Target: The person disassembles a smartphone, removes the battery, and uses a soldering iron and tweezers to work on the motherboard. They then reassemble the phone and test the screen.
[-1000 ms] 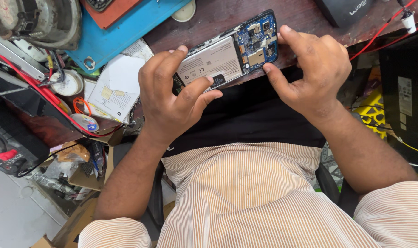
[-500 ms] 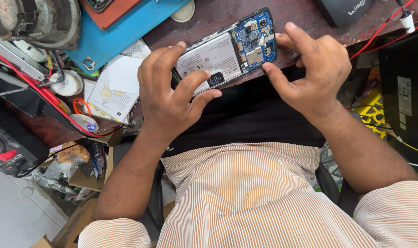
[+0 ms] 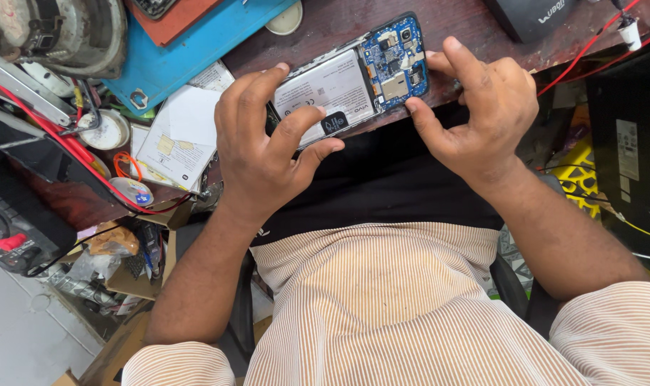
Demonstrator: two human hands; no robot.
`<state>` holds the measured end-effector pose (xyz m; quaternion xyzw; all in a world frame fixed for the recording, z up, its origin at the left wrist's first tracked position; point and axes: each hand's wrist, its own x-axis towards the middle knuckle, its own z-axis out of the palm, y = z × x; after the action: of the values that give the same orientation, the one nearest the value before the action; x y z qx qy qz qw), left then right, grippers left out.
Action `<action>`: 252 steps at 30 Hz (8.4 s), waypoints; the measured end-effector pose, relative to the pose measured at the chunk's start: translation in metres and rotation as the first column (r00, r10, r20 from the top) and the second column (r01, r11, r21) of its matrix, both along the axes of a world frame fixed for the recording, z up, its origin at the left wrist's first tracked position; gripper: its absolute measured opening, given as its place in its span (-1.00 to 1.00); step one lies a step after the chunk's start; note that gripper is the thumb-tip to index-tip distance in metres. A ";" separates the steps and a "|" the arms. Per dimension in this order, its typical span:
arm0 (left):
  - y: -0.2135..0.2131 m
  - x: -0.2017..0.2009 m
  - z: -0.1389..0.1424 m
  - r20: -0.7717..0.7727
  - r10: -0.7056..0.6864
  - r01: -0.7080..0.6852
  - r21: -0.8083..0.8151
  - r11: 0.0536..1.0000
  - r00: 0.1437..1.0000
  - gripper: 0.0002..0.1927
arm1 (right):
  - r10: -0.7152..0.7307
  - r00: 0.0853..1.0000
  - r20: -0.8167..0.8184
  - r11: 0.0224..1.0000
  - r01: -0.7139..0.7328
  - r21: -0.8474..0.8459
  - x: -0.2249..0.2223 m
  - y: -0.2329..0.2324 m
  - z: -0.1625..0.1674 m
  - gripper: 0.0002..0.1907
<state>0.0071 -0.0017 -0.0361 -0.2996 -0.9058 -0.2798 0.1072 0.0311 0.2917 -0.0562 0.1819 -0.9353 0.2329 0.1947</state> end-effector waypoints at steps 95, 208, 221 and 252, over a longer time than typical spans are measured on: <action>-0.002 0.003 0.012 0.061 -0.002 0.004 -0.043 0.999 0.998 -0.48 | 0.077 0.994 0.075 0.931 -0.045 -0.362 0.013 -0.013 -0.003 -0.42; 0.018 0.023 0.023 -0.799 -0.041 -0.039 -0.080 0.996 0.599 -0.52 | 0.392 0.887 -0.244 0.753 -0.462 -0.468 0.033 -0.019 0.020 -0.57; 0.018 0.027 0.021 -0.840 -0.046 -0.022 -0.069 0.997 0.541 -0.34 | 0.448 0.808 -0.383 0.754 -0.571 -0.323 0.029 -0.020 0.025 -0.50; 0.025 0.023 0.026 -0.961 0.005 -0.041 -0.007 0.999 0.278 -0.30 | 0.556 0.701 -0.447 0.674 -0.694 -0.252 0.032 -0.014 0.025 -0.63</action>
<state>0.0303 0.0235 -0.0103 -0.3961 -0.6680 -0.0287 0.6293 0.0631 0.2776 -0.0308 0.4880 -0.6970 0.4385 0.2895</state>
